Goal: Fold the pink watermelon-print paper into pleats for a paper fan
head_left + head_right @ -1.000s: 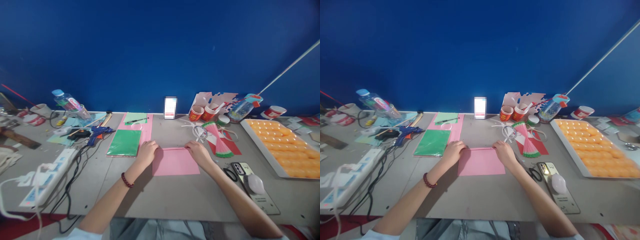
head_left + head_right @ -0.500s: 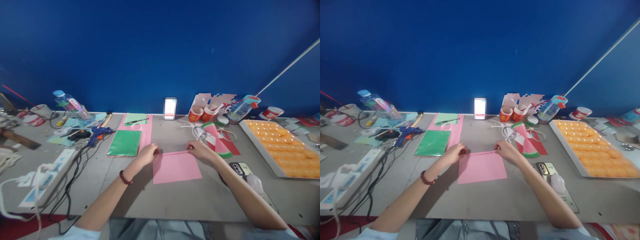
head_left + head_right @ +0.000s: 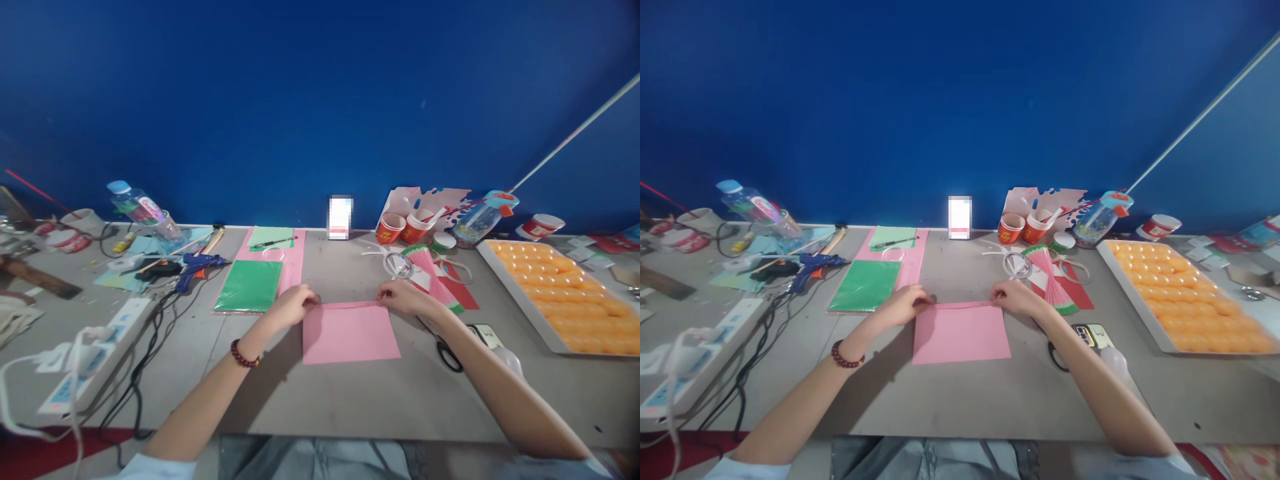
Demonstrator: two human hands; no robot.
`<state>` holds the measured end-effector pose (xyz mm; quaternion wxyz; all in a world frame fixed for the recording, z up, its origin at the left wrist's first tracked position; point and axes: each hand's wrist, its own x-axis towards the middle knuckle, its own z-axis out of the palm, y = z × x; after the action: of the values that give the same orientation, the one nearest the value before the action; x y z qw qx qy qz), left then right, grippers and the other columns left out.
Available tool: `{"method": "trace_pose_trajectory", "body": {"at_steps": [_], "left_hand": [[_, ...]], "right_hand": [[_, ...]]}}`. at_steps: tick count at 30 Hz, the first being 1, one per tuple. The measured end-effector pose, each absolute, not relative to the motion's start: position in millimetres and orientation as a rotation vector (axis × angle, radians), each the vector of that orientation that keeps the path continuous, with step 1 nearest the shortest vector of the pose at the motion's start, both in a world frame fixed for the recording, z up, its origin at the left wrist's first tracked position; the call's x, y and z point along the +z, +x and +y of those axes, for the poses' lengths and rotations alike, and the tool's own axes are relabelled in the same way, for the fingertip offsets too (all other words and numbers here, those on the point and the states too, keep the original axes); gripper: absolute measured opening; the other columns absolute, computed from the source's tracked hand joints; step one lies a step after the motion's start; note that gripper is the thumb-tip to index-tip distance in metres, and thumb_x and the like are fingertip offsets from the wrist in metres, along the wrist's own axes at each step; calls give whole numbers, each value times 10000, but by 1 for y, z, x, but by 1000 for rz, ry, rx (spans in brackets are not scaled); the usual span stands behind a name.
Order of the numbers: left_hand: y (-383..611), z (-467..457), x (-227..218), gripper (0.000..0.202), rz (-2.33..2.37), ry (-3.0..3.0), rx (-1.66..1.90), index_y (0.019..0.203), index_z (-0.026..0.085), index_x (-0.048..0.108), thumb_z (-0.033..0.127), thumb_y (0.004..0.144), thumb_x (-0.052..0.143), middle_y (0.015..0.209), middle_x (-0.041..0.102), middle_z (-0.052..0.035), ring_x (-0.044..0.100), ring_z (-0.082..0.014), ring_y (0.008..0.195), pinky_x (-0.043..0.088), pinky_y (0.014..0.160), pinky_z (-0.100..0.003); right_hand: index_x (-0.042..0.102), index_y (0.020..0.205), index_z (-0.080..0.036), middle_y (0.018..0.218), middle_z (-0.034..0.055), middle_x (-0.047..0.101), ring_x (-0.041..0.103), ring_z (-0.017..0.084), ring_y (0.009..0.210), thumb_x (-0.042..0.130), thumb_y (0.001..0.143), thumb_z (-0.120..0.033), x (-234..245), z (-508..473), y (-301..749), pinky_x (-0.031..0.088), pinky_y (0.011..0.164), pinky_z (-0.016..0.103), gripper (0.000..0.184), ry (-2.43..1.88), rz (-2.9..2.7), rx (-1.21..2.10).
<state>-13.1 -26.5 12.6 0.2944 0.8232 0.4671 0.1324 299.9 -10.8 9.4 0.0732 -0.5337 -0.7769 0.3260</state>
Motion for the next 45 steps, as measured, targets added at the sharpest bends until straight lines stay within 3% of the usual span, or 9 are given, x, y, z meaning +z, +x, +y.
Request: {"method": "trace_pose_trajectory", "body": {"at_steps": [4, 9, 12, 16, 20, 24, 30, 36, 45], "left_hand": [[-12, -22, 38, 265, 1333, 2271, 512, 835, 198, 714, 67, 812, 485, 870, 657, -37, 600, -150, 736, 439, 628, -254], [-12, -22, 57, 195, 1435, 2532, 1078, 867, 191, 681, 139, 880, 494, 811, 621, -38, 557, -179, 808, 431, 712, -303], [-14, -30, 46, 184, 1426, 2717, 1164, 902, 185, 660, 138, 896, 482, 830, 621, -49, 538, -190, 804, 410, 715, -327], [-15, -46, 10, 170, 1369, 2887, 928, 877, 178, 642, 115, 896, 485, 900, 646, -59, 556, -200, 847, 408, 759, -347], [-14, -59, -25, 176, 1321, 2955, 608, 825, 165, 629, 63, 874, 495, 850, 647, -55, 563, -207, 812, 416, 731, -347], [-14, -62, -37, 190, 1338, 2882, 576, 894, 166, 629, 44, 868, 486, 892, 652, -54, 568, -207, 833, 422, 746, -353], [-12, -60, -31, 206, 1370, 2750, 571, 950, 191, 617, 56, 857, 493, 906, 639, -45, 560, -206, 862, 424, 754, -358], [9, -51, -25, 134, 1211, 2791, 499, 969, 184, 611, 173, 915, 488, 912, 615, -56, 556, -204, 882, 432, 784, -354], [38, -39, -21, 172, 1028, 2806, 457, 1037, 179, 610, 171, 923, 482, 976, 617, -69, 558, -204, 918, 443, 778, -341]], "right_hand": [[677, 760, -207, 788, 20, 681, 590, 169, 723, 547, 776, -249, 37, -11, 298, 430, 667, 271, 137, -1536, -2264, 742], [663, 803, -210, 851, 39, 662, 597, 184, 803, 527, 853, -244, 65, -27, 290, 449, 689, 289, 149, -1391, -2090, 311], [667, 856, -203, 898, 61, 650, 593, 197, 880, 481, 896, -216, 50, -41, 285, 464, 788, 320, 191, -1290, -2036, 27], [683, 887, -206, 891, 74, 651, 585, 201, 829, 445, 919, -201, 0, -59, 283, 475, 760, 330, 240, -1303, -2129, -104], [683, 881, -205, 873, 80, 673, 593, 218, 838, 444, 915, -183, -41, -68, 284, 486, 775, 360, 242, -1312, -2220, -50], [685, 877, -216, 859, 77, 689, 617, 228, 833, 461, 900, -192, -50, -67, 286, 504, 770, 375, 226, -1343, -2141, 103], [687, 824, -212, 852, 79, 700, 631, 235, 845, 502, 872, -225, -50, -62, 287, 504, 782, 378, 191, -1402, -2011, 278], [694, 782, -203, 819, 80, 710, 642, 237, 828, 515, 844, -240, -48, -58, 287, 500, 773, 373, 193, -1424, -1979, 335], [682, 781, -207, 830, 64, 707, 640, 230, 827, 512, 835, -234, -42, -54, 288, 488, 783, 369, 181, -1444, -2014, 394]]}}
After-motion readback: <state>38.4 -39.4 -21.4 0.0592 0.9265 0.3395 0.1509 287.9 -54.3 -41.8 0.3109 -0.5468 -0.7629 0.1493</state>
